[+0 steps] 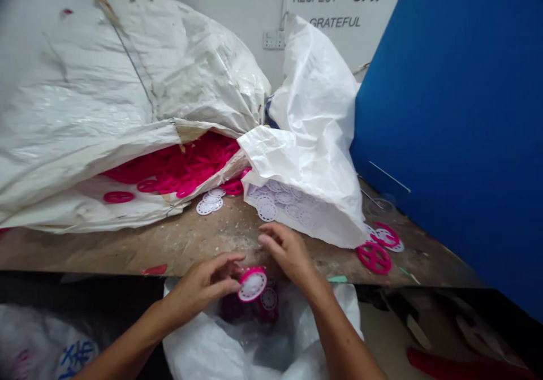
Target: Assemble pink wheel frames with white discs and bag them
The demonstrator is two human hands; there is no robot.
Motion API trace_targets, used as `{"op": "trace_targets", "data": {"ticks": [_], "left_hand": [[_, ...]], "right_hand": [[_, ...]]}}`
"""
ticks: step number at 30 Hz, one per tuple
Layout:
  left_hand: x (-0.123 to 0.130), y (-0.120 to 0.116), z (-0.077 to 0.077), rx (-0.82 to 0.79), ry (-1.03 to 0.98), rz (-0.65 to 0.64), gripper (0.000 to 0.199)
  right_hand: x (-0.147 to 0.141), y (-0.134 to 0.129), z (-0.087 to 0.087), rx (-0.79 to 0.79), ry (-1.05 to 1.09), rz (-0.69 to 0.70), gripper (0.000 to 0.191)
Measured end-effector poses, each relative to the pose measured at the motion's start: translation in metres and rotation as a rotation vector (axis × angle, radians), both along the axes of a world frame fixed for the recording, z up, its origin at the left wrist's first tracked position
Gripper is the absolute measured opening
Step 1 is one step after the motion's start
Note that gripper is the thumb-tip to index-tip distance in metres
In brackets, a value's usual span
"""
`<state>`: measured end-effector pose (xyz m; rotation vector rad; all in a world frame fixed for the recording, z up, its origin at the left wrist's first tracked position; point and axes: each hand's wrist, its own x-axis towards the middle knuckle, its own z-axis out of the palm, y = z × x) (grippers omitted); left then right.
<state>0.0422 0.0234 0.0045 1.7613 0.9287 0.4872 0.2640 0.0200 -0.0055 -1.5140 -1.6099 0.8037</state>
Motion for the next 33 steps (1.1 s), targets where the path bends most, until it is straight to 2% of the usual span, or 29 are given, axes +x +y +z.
{"op": "trace_targets", "data": {"ticks": [3, 5, 6, 8, 11, 14, 18, 21, 23, 26, 29, 31, 33], "left_hand": [[-0.017, 0.04, 0.003, 0.442, 0.218, 0.193, 0.02], [-0.029, 0.073, -0.003, 0.698, 0.354, 0.296, 0.016], [-0.033, 0.089, -0.009, 0.752, 0.388, 0.326, 0.014], [-0.04, 0.112, -0.019, 0.801, 0.424, 0.359, 0.013], [-0.046, 0.123, -0.025, 0.837, 0.429, 0.38, 0.01], [-0.051, 0.12, -0.017, 0.889, 0.43, 0.444, 0.011], [-0.068, 0.129, -0.003, 0.938, 0.449, 0.625, 0.02], [-0.08, 0.14, -0.001, 0.945, 0.448, 0.605, 0.011], [-0.08, 0.137, -0.003, 0.958, 0.425, 0.546, 0.009], [-0.07, 0.114, -0.008, 0.986, 0.372, 0.462, 0.011], [-0.054, 0.079, -0.015, 1.013, 0.296, 0.335, 0.014], [-0.043, 0.056, -0.019, 1.029, 0.224, 0.235, 0.014], [-0.03, 0.038, -0.022, 1.01, 0.136, 0.158, 0.015]], "right_hand": [[0.004, 0.036, -0.014, 0.142, -0.3, -0.209, 0.034], [0.003, 0.053, -0.026, 0.135, -0.493, -0.249, 0.04], [0.002, 0.058, -0.032, 0.123, -0.576, -0.251, 0.041], [0.002, 0.062, -0.04, 0.119, -0.69, -0.24, 0.038], [0.005, 0.061, -0.047, 0.19, -0.724, -0.235, 0.035], [0.007, 0.059, -0.051, 0.229, -0.686, -0.257, 0.035], [0.007, 0.06, -0.052, 0.219, -0.64, -0.27, 0.038], [0.008, 0.06, -0.05, 0.215, -0.566, -0.282, 0.04], [0.009, 0.058, -0.046, 0.235, -0.488, -0.316, 0.039], [0.007, 0.05, -0.036, 0.28, -0.288, -0.41, 0.037], [-0.007, 0.034, -0.021, 0.183, 0.102, -0.461, 0.036], [-0.021, 0.021, -0.01, 0.06, 0.42, -0.371, 0.035], [-0.035, 0.01, -0.001, -0.076, 0.655, -0.199, 0.032]]}}
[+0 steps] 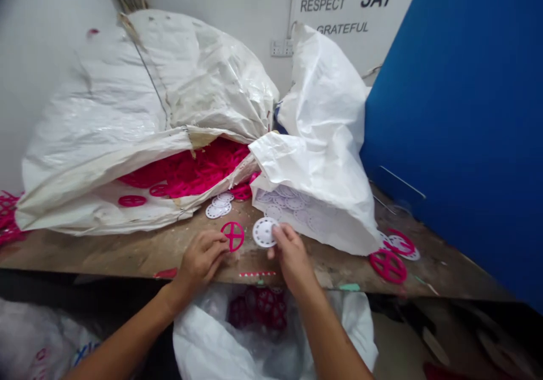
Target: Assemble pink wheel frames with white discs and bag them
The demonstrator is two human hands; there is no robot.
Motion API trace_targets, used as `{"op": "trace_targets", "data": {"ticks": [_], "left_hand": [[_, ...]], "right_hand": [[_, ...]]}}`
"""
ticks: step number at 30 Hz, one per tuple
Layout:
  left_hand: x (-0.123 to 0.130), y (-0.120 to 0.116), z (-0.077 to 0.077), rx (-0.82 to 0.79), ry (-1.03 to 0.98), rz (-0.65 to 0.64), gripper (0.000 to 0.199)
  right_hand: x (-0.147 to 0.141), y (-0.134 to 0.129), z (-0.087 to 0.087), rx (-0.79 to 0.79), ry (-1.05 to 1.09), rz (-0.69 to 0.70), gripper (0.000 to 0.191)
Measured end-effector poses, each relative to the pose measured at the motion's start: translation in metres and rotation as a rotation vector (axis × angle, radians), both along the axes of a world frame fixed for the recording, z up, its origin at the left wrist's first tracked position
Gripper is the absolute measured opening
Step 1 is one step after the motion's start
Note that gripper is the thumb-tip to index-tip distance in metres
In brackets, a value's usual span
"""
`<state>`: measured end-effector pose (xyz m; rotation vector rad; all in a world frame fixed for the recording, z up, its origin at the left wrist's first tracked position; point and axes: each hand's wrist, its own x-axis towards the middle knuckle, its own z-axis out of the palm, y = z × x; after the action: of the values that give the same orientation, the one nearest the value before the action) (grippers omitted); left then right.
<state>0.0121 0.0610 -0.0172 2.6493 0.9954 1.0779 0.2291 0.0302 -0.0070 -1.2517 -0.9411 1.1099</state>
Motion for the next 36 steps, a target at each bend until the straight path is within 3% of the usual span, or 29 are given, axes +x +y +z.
{"op": "trace_targets", "data": {"ticks": [2, 4, 8, 10, 14, 17, 21, 26, 29, 32, 36], "left_hand": [[0.013, -0.015, 0.0, -0.091, -0.097, -0.058, 0.014], [0.025, -0.026, 0.003, -0.334, -0.282, -0.06, 0.011], [0.045, -0.036, 0.011, -1.177, -0.724, -0.112, 0.049], [0.053, -0.037, 0.013, -1.386, -0.843, -0.138, 0.056], [0.062, -0.039, 0.008, -1.328, -0.906, -0.109, 0.046], [0.063, -0.043, 0.0, -1.291, -0.857, -0.087, 0.045], [0.057, -0.045, -0.005, -1.276, -0.714, -0.112, 0.047], [0.054, -0.044, -0.003, -1.094, -0.573, -0.109, 0.041], [0.054, -0.048, -0.002, -1.215, -0.605, -0.131, 0.045], [0.053, -0.052, -0.004, -1.276, -0.614, -0.11, 0.046], [0.05, -0.053, -0.009, -1.234, -0.583, -0.057, 0.036]], "right_hand": [[-0.008, -0.008, 0.004, -0.059, 0.128, 0.158, 0.031], [-0.009, -0.013, 0.005, -0.079, 0.188, 0.212, 0.03], [-0.002, -0.02, -0.002, -0.046, 0.159, 0.115, 0.028], [-0.003, -0.025, -0.006, -0.015, -0.006, 0.025, 0.026], [-0.012, -0.038, -0.012, 0.134, -0.551, -0.078, 0.032], [-0.014, -0.044, -0.016, 0.232, -0.749, -0.039, 0.037], [-0.008, -0.042, -0.018, 0.174, -0.558, 0.056, 0.03], [-0.005, -0.038, -0.013, 0.056, -0.239, 0.07, 0.026], [-0.005, -0.04, -0.011, 0.018, -0.141, 0.069, 0.027], [-0.003, -0.045, -0.012, 0.025, -0.173, 0.166, 0.031], [-0.003, -0.052, -0.013, 0.07, -0.397, 0.197, 0.032]]}}
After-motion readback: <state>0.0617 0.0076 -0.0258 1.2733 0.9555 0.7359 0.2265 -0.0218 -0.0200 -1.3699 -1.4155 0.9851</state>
